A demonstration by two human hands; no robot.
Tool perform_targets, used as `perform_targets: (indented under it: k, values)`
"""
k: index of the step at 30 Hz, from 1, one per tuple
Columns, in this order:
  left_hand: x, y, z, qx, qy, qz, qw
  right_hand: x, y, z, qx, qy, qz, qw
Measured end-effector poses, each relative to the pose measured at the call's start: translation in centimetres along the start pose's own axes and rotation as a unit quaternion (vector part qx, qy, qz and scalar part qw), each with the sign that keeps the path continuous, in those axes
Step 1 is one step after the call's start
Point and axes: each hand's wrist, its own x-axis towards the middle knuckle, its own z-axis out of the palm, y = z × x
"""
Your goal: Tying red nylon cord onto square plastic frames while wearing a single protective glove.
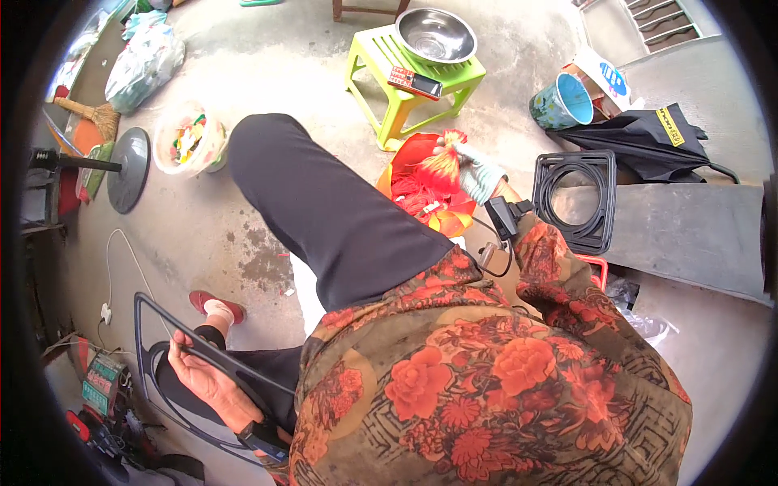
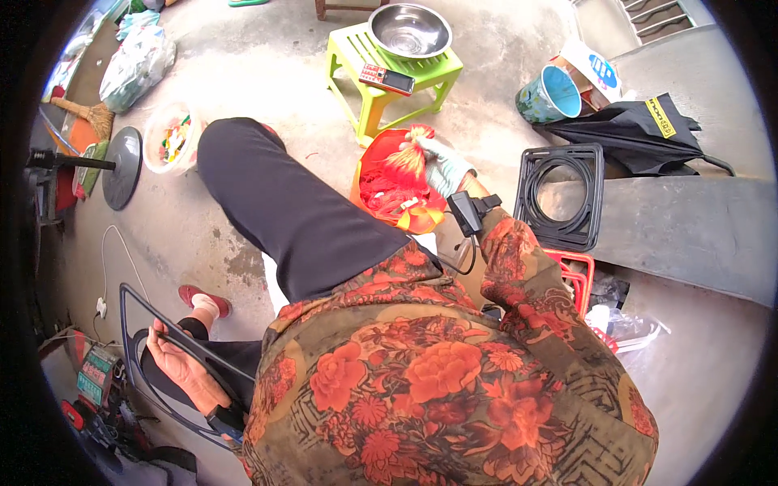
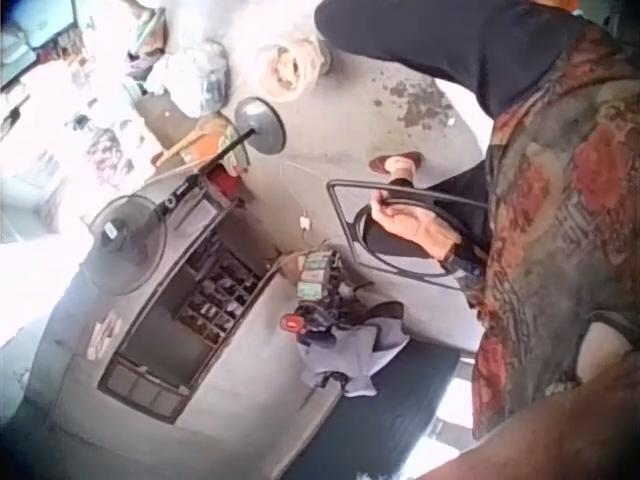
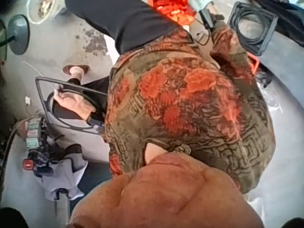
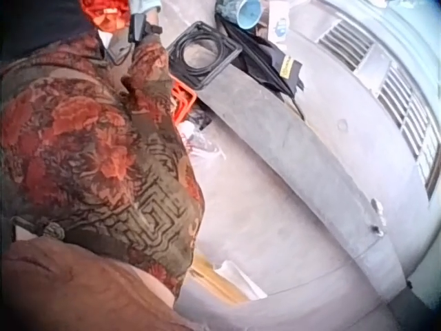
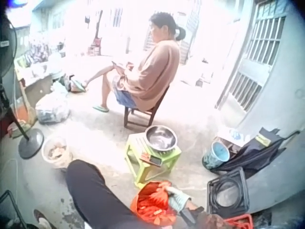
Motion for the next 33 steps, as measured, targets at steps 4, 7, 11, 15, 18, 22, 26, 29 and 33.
perform_targets:
  k: [4,7,11,15,18,22,26,29,33]
  values:
    - [-0.5,0.1,-1.5,0.011,0.069,0.132,0.989,-1.4,-2.5,1.8,-0.046,-0.072,0.029,0.996]
    - [-0.9,1.3,-3.1,0.002,0.024,0.138,0.990,-0.3,-3.5,2.5,-0.664,-0.002,-0.043,0.747]
    - [-2.5,0.5,-1.5,0.070,0.022,0.316,0.946,-0.2,-4.3,5.2,-0.560,0.011,-0.103,0.822]
    - [-5.4,-0.1,0.5,0.152,-0.031,0.336,0.929,-2.2,-5.6,13.7,-0.589,-0.061,-0.147,0.792]
    - [-5.6,-0.5,-0.4,0.164,-0.146,0.330,0.918,-3.4,-5.3,19.6,-0.392,-0.199,-0.116,0.891]
    - [-6.2,-0.5,-0.1,0.124,-0.173,0.268,0.940,-5.8,-2.0,27.5,-0.074,-0.362,0.016,0.929]
    - [-6.2,-0.4,0.6,0.104,-0.283,0.238,0.923,-6.9,4.2,32.9,0.017,-0.426,0.141,0.893]
    - [-6.1,-0.2,1.5,0.097,-0.362,0.192,0.907,-8.7,9.1,35.7,-0.073,-0.378,0.201,0.901]
    - [-6.5,-1.3,1.5,0.047,-0.396,0.111,0.911,-11.8,13.7,37.8,-0.278,-0.422,0.184,0.843]
